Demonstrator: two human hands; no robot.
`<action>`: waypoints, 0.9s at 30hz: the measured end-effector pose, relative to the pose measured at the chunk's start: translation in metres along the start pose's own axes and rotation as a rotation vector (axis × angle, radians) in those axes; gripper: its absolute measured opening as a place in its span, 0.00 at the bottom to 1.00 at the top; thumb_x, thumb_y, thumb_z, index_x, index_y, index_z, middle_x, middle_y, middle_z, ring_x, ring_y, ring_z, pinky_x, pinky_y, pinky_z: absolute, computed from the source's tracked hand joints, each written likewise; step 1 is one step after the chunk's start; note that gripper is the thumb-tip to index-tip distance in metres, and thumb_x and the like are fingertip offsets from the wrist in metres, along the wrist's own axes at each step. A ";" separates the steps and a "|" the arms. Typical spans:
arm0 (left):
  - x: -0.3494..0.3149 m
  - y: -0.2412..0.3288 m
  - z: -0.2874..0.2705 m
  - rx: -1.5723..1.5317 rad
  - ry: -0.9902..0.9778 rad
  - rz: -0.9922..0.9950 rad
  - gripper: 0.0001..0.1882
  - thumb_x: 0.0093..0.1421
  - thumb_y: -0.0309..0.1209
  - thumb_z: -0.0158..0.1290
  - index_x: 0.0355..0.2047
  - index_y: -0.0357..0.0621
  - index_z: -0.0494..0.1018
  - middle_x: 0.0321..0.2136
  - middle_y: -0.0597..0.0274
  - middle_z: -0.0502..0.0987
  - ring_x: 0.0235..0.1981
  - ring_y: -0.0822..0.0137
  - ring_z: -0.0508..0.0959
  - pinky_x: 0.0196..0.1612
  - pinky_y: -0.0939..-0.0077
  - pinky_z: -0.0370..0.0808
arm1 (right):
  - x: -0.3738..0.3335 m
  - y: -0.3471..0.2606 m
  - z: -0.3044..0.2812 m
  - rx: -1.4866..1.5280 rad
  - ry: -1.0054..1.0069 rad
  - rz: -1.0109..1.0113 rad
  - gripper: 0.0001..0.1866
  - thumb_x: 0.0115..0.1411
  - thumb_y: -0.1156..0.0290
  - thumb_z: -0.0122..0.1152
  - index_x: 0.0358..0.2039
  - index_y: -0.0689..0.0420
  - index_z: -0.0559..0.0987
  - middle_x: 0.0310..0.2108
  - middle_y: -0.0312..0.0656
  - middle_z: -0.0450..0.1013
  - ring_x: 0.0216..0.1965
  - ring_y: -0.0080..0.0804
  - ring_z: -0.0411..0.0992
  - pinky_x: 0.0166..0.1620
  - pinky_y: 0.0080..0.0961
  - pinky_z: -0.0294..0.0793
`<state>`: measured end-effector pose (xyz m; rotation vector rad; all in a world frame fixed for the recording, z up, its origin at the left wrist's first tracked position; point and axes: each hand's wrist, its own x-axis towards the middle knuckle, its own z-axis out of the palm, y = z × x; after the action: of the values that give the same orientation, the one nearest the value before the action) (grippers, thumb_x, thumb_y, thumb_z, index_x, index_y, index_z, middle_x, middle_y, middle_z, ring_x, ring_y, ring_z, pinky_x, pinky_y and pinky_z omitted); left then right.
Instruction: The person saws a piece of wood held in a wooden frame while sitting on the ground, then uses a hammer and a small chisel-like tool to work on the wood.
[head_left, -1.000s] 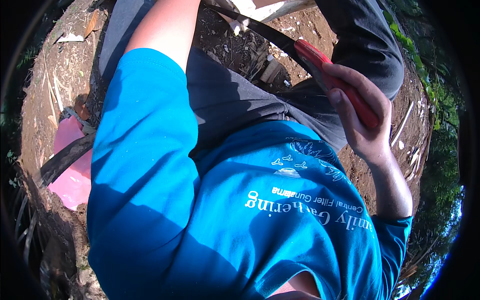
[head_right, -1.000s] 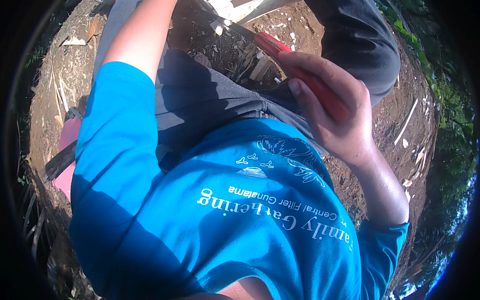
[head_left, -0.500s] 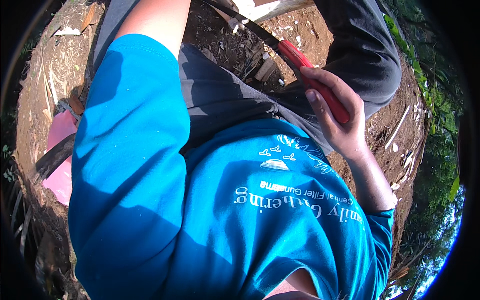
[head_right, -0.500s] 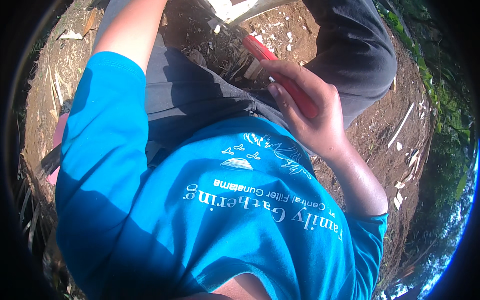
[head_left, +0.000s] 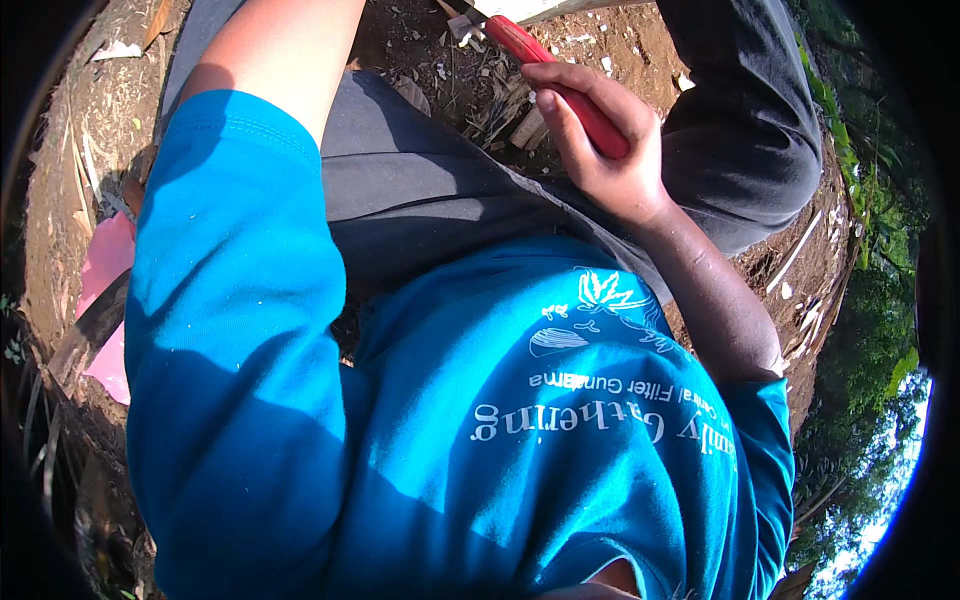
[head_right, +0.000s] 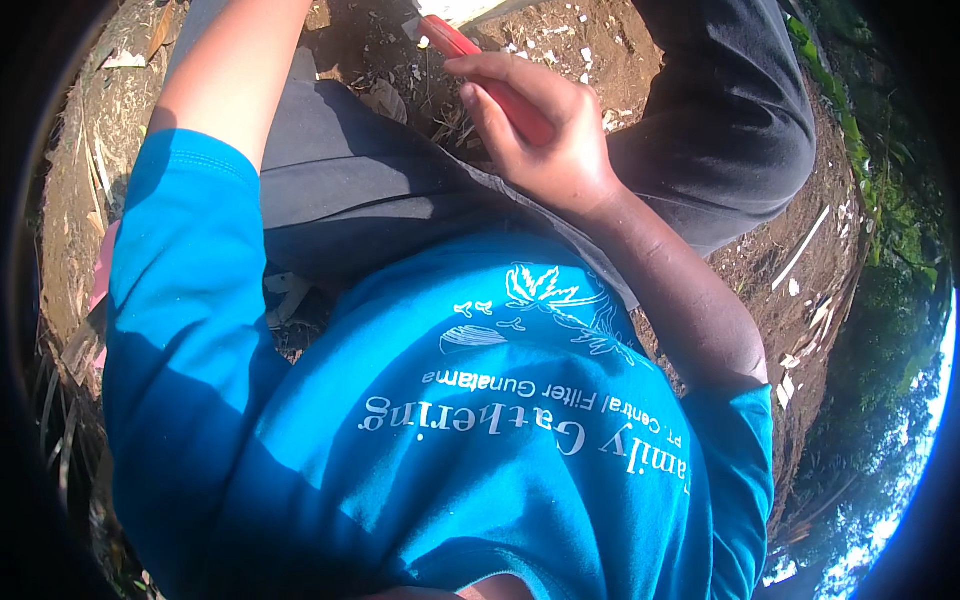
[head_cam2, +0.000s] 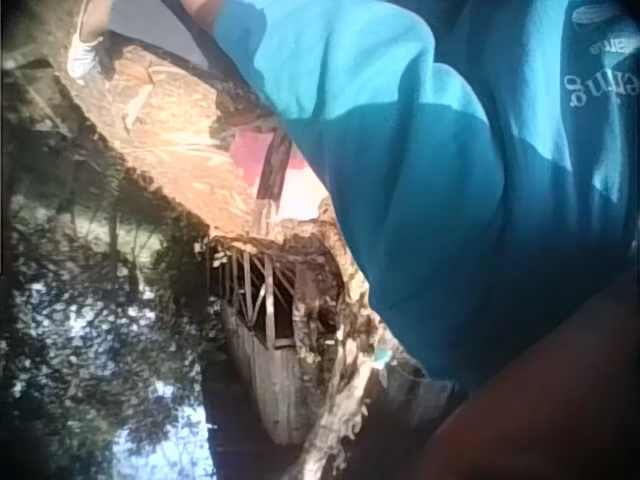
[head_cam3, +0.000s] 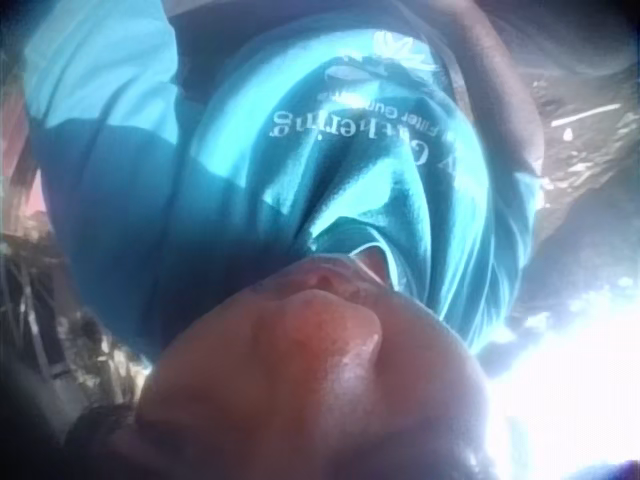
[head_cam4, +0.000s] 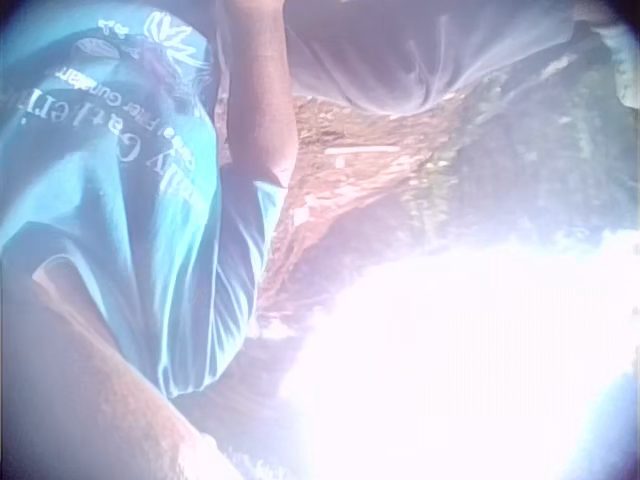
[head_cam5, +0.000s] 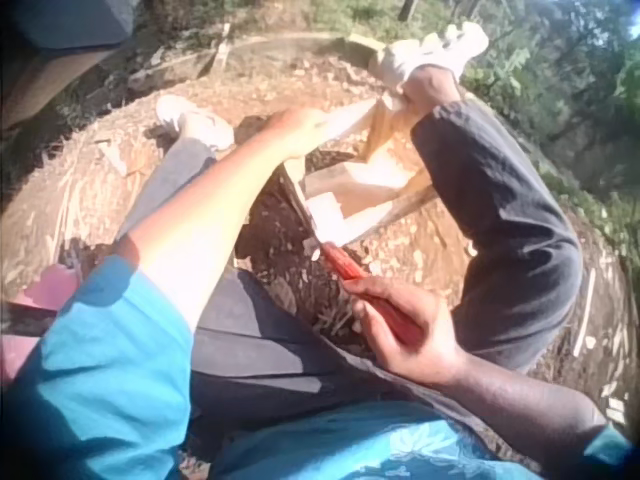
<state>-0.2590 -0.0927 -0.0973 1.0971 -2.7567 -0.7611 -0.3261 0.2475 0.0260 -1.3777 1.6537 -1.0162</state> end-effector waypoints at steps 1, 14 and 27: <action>0.002 -0.004 -0.001 0.015 -0.015 -0.022 0.22 0.65 0.51 0.50 0.47 0.51 0.81 0.45 0.49 0.83 0.46 0.47 0.82 0.50 0.54 0.77 | 0.012 0.010 0.013 0.018 0.033 -0.012 0.12 0.65 0.76 0.62 0.49 0.57 0.83 0.38 0.45 0.83 0.39 0.27 0.83 0.46 0.24 0.80; 0.005 -0.016 -0.006 -0.075 0.038 0.035 0.21 0.64 0.50 0.55 0.51 0.54 0.80 0.46 0.49 0.83 0.47 0.50 0.82 0.50 0.57 0.77 | 0.052 -0.022 0.021 -0.046 0.049 0.006 0.14 0.63 0.65 0.62 0.48 0.53 0.84 0.36 0.48 0.82 0.41 0.48 0.82 0.47 0.41 0.80; -0.001 0.000 -0.014 -0.042 0.030 0.018 0.20 0.64 0.49 0.53 0.51 0.57 0.80 0.47 0.47 0.82 0.49 0.46 0.82 0.51 0.53 0.77 | 0.059 -0.034 0.001 0.053 -0.184 0.127 0.16 0.74 0.64 0.54 0.54 0.58 0.80 0.34 0.40 0.78 0.36 0.24 0.76 0.46 0.25 0.77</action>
<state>-0.2546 -0.0975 -0.0851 1.0662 -2.7087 -0.7902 -0.3201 0.1854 0.0528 -1.2742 1.5468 -0.8287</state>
